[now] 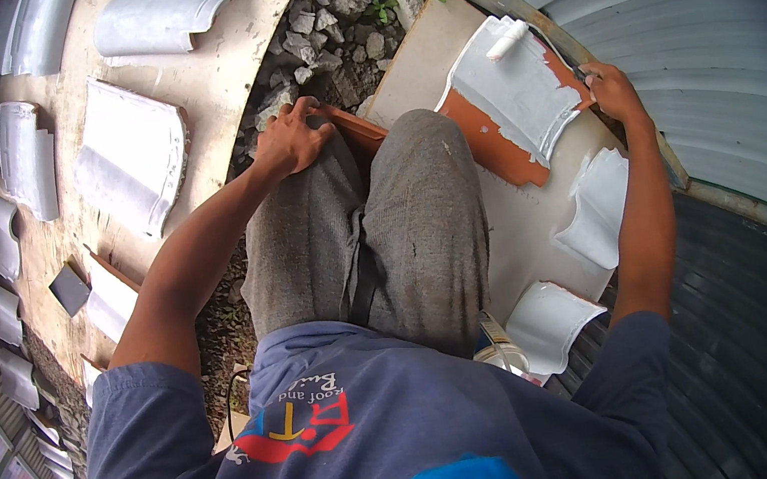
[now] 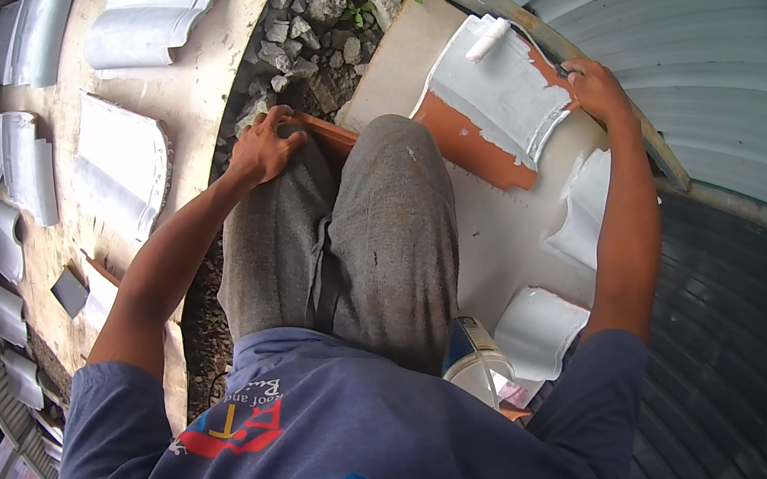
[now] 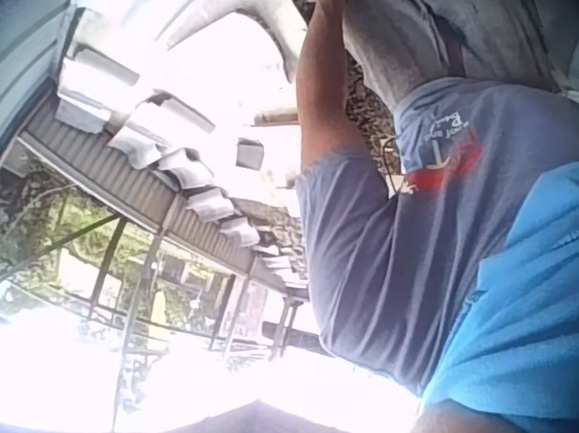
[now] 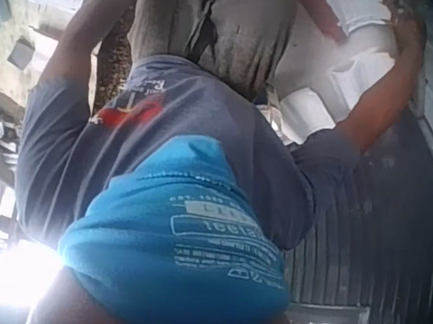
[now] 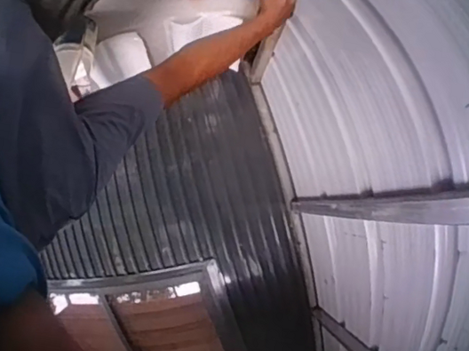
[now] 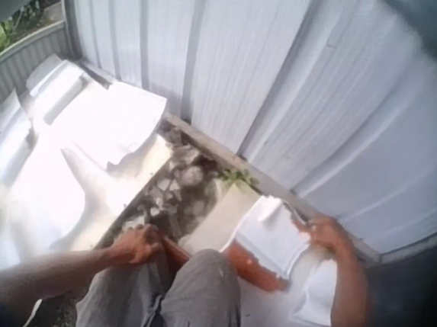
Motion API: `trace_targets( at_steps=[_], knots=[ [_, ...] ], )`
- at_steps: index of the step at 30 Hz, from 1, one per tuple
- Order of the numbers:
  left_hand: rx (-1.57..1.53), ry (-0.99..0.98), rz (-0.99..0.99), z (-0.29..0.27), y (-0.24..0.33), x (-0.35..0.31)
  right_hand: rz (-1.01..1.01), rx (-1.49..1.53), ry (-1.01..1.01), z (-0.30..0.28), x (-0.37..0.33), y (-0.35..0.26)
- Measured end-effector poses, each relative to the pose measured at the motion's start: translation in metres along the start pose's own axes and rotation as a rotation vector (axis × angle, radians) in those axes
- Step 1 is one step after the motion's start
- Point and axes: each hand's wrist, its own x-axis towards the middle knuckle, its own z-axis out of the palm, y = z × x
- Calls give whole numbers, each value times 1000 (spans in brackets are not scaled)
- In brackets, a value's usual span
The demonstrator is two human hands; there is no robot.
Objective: The person paints terracotta roof tiles using a paint roller and white paint from a bucket, handling individual tiles and moving them on a board.
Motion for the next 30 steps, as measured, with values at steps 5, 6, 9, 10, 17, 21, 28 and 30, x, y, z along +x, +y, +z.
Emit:
trace_targets(
  at_steps=[5, 6, 9, 10, 17, 21, 28, 30],
  knots=[
    [23, 25, 8, 0, -1, -3, 251, 190, -152, -28, -6, -3],
    [20, 21, 13, 0, 1, -3, 274, 223, -170, -28, -7, -6],
    [13, 14, 14, -1, -5, -2, 184, 184, -134, -16, 7, -20],
    [16, 14, 14, 1, -5, 0, 185, 187, -133, -18, 6, -21],
    [19, 17, 5, 3, -3, 2, 139, 108, -117, -29, -9, 42],
    [13, 16, 14, 4, -8, 5, 265, 165, -162, -36, -21, 76],
    [16, 26, 59, 9, -4, 9, 348, 135, -127, -47, -47, 149],
    [57, 30, 38, 6, -6, 5, 353, 14, -127, -52, -49, 149]
  ],
)
